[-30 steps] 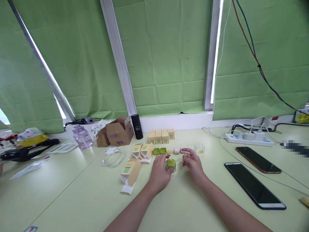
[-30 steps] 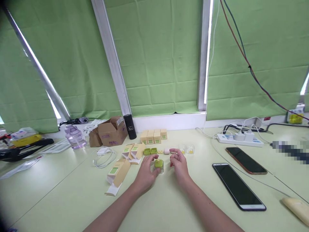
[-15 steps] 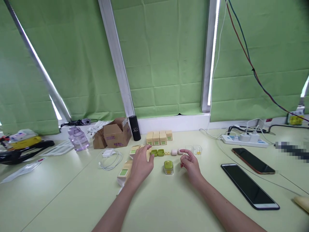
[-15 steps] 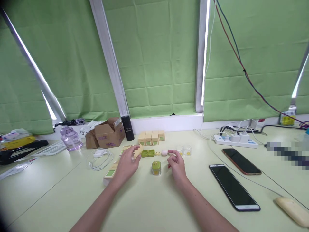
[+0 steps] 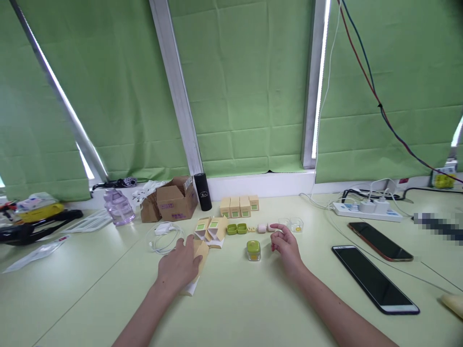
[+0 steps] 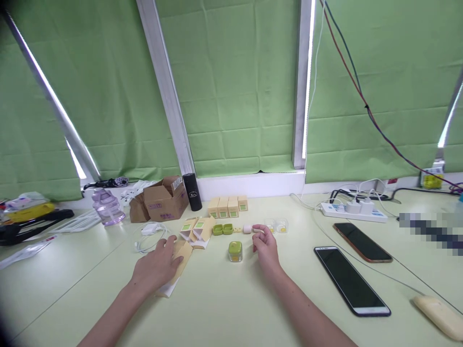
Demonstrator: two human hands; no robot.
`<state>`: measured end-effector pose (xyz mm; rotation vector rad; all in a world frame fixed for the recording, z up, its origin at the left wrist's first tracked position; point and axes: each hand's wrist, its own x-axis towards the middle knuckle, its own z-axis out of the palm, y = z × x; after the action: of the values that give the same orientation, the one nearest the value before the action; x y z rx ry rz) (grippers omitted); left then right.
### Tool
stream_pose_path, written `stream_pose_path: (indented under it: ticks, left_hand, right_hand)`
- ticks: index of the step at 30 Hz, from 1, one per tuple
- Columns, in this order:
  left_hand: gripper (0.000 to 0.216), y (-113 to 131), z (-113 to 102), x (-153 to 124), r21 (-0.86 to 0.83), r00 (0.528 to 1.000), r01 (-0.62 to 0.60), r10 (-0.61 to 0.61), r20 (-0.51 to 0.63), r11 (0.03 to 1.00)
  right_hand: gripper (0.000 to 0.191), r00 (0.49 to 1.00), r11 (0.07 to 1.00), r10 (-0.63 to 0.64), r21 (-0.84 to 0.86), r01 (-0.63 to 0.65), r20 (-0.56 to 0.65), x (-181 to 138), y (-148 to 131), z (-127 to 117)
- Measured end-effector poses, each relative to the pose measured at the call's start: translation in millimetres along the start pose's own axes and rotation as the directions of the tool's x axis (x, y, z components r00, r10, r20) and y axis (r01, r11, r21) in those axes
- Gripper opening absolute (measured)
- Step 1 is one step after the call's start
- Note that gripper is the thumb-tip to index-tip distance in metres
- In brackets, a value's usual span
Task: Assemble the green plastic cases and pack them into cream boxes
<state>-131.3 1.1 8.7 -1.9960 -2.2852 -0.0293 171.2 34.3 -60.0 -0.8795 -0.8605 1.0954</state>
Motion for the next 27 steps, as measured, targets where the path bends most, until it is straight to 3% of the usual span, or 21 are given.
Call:
stream_pose_path:
  ticks: [10,20,24,27]
  left_hand:
    - [0.046,13.1,-8.3,-29.7,0.078,1.0,0.006,-0.005,-0.022,0.997]
    - [0.049,35.8,-40.8,-65.4,0.137,0.999,-0.037,0.041,-0.023,0.99]
    - [0.05,45.2,-45.3,-63.8,0.104,0.974,-0.06,0.082,-0.211,0.993]
    - [0.047,56.6,-40.8,-51.3,0.064,0.884,-0.132,0.146,-0.443,0.989]
  right_hand:
    - [0.036,1.0,0.998,-0.015,0.057,0.014,0.011,3.1,1.3,-0.5]
    - [0.035,0.996,0.997,-0.083,-0.006,0.083,0.024,4.5,4.1,-1.2]
    - [0.027,0.983,0.981,-0.167,-0.084,0.173,0.079,4.3,8.1,-2.0]
    - [0.023,0.967,0.956,-0.22,-0.171,0.24,0.13,0.9,7.4,-0.6]
